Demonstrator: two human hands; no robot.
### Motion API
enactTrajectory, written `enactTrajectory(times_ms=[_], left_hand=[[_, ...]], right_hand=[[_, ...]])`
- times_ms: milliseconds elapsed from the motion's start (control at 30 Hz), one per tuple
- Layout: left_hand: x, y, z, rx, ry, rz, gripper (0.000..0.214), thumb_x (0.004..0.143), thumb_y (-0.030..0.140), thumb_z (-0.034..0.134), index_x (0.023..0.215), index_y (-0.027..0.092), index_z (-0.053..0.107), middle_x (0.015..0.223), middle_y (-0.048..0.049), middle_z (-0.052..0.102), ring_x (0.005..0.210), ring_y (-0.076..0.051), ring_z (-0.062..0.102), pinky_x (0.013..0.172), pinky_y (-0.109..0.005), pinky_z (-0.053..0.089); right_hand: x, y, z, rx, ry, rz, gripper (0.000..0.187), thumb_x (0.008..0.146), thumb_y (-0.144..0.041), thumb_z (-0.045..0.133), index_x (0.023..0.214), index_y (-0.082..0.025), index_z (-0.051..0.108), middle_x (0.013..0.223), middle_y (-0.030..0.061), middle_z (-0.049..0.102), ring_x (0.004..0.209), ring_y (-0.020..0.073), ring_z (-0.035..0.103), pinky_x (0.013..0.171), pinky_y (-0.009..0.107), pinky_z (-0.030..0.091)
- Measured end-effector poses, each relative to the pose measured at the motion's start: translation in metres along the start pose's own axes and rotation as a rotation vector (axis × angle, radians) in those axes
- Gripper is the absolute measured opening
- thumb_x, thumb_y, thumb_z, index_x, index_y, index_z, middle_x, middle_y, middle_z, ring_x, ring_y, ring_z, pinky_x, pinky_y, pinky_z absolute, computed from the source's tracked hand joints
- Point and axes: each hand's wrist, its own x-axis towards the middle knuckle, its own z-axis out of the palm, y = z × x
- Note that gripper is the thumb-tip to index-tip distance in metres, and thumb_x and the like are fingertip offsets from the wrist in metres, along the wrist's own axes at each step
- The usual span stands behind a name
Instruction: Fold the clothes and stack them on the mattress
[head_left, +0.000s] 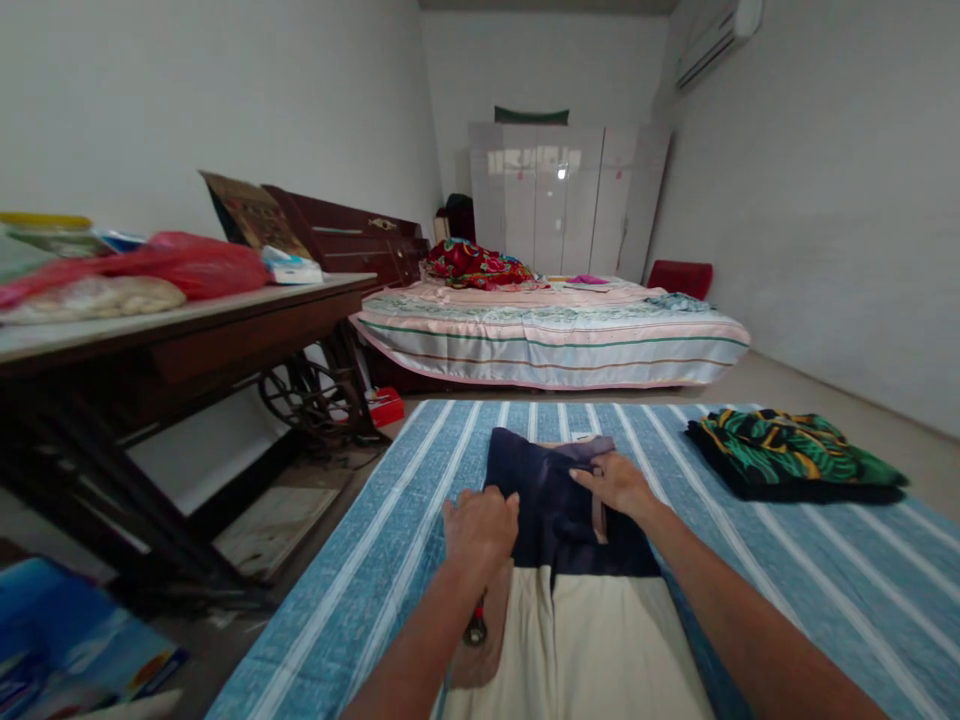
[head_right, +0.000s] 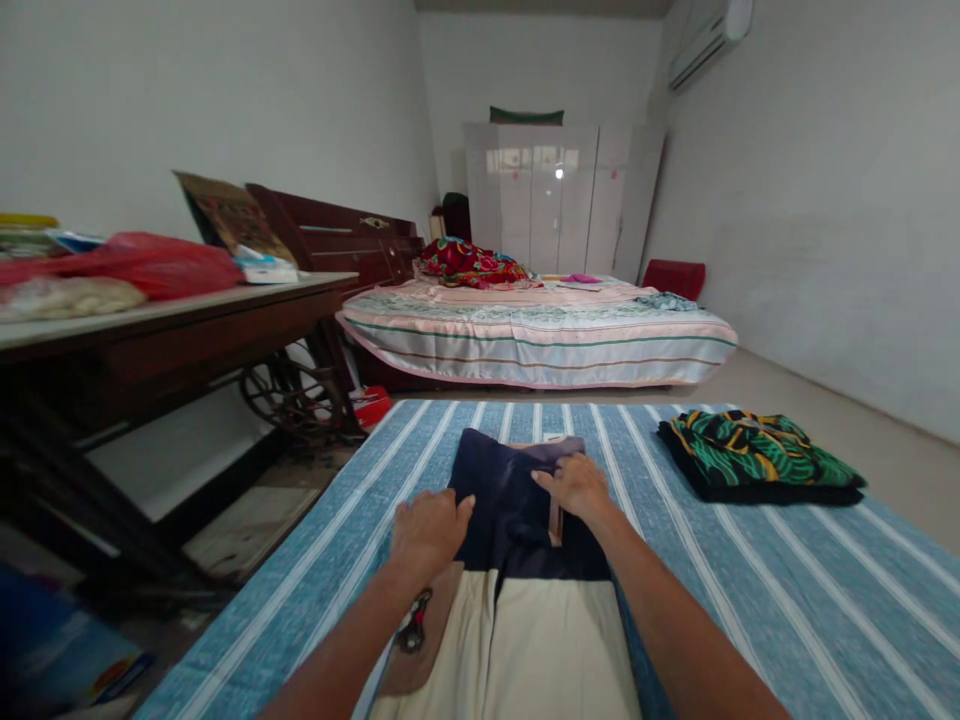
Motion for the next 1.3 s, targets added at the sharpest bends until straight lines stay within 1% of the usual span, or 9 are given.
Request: enactTrajectory(times_ms=[100,200,433,767,867,967,1033,1167,1300], left_hand=[[0.041,0.011,0.002,-0.062,0.112,0.079,0.035,0.090,0.023,0.032,0.108,0.011,0.060,0.119,-0.0173,0.059,0.118,-0.026,0.049,0.100,-0.040,0.035],[0.076,0.017,0.019,-0.087,0.079,0.135,0.039,0.090,0.019,0.032,0.124,0.013,0.050,0.139,-0.0135,0.044,0.130,-0.020,0.037,0.104,-0.032,0.033],[0.098,0.008,0.061,-0.069,-0.003,0.132,0.052,0.094,0.039,0.020,0.140,0.017,0.031,0.150,-0.0105,0.026,0.138,-0.025,0.022,0.108,-0.048,0.023],[0.099,0.012,0.058,-0.031,-0.071,0.106,0.063,0.090,0.053,0.015,0.140,0.019,0.032,0.153,-0.0079,0.020,0.140,-0.027,0.015,0.108,-0.054,0.019],[0.099,0.011,0.058,-0.026,-0.059,0.111,0.065,0.089,0.055,0.015,0.140,0.019,0.033,0.152,-0.0080,0.021,0.139,-0.028,0.016,0.108,-0.055,0.020],[0.100,0.012,0.058,-0.020,-0.059,0.114,0.066,0.088,0.056,0.014,0.140,0.019,0.033,0.152,-0.0080,0.020,0.140,-0.028,0.016,0.108,-0.055,0.019],[0.100,0.013,0.058,-0.015,-0.073,0.107,0.066,0.088,0.056,0.014,0.140,0.019,0.032,0.153,-0.0083,0.018,0.140,-0.028,0.014,0.108,-0.054,0.019],[0.101,0.014,0.057,-0.004,-0.078,0.072,0.067,0.088,0.057,0.016,0.141,0.019,0.031,0.153,-0.0116,0.015,0.140,-0.029,0.011,0.108,-0.054,0.018],[0.102,0.014,0.055,0.011,-0.098,0.061,0.068,0.088,0.058,0.017,0.141,0.018,0.032,0.153,-0.0129,0.018,0.140,-0.029,0.014,0.108,-0.053,0.019]], right_hand=[[0.000,0.001,0.011,0.058,0.078,0.004,0.026,0.078,-0.043,0.058,0.077,-0.019,0.067,0.089,0.0076,0.066,0.089,0.0229,0.060,0.070,0.028,0.042],[0.000,-0.002,0.018,0.125,0.148,0.000,0.014,0.076,-0.031,0.058,0.082,-0.019,0.065,0.086,0.0059,0.065,0.083,0.0209,0.060,0.070,0.028,0.041],[0.005,0.003,0.019,0.667,0.343,-0.152,0.006,0.066,-0.026,0.054,0.067,-0.021,0.050,0.057,-0.0048,0.049,0.054,0.0130,0.047,0.053,0.024,0.035],[0.002,0.011,0.017,1.018,0.144,-0.040,0.043,0.053,-0.016,0.056,0.096,-0.021,0.056,0.081,-0.0010,0.065,0.071,0.0167,0.060,0.064,0.027,0.046],[-0.001,0.006,0.011,1.107,0.064,0.098,0.049,0.053,-0.020,0.064,0.101,-0.020,0.057,0.072,-0.0019,0.064,0.062,0.0164,0.060,0.055,0.026,0.046],[-0.001,0.005,0.011,1.067,0.077,0.257,0.045,0.061,-0.034,0.065,0.102,-0.017,0.058,0.054,-0.0045,0.055,0.042,0.0146,0.051,0.038,0.024,0.037],[0.002,0.007,0.013,1.010,0.122,0.270,0.038,0.063,-0.030,0.061,0.098,-0.016,0.060,0.053,-0.0043,0.054,0.042,0.0145,0.050,0.039,0.024,0.037],[0.006,0.012,0.020,0.909,0.215,0.165,0.038,0.058,-0.011,0.054,0.094,-0.019,0.063,0.075,-0.0012,0.064,0.072,0.0175,0.061,0.066,0.027,0.048],[0.004,0.017,0.027,0.477,0.287,0.056,0.043,0.061,-0.004,0.050,0.098,-0.020,0.064,0.090,0.0030,0.067,0.085,0.0200,0.061,0.079,0.031,0.045]])
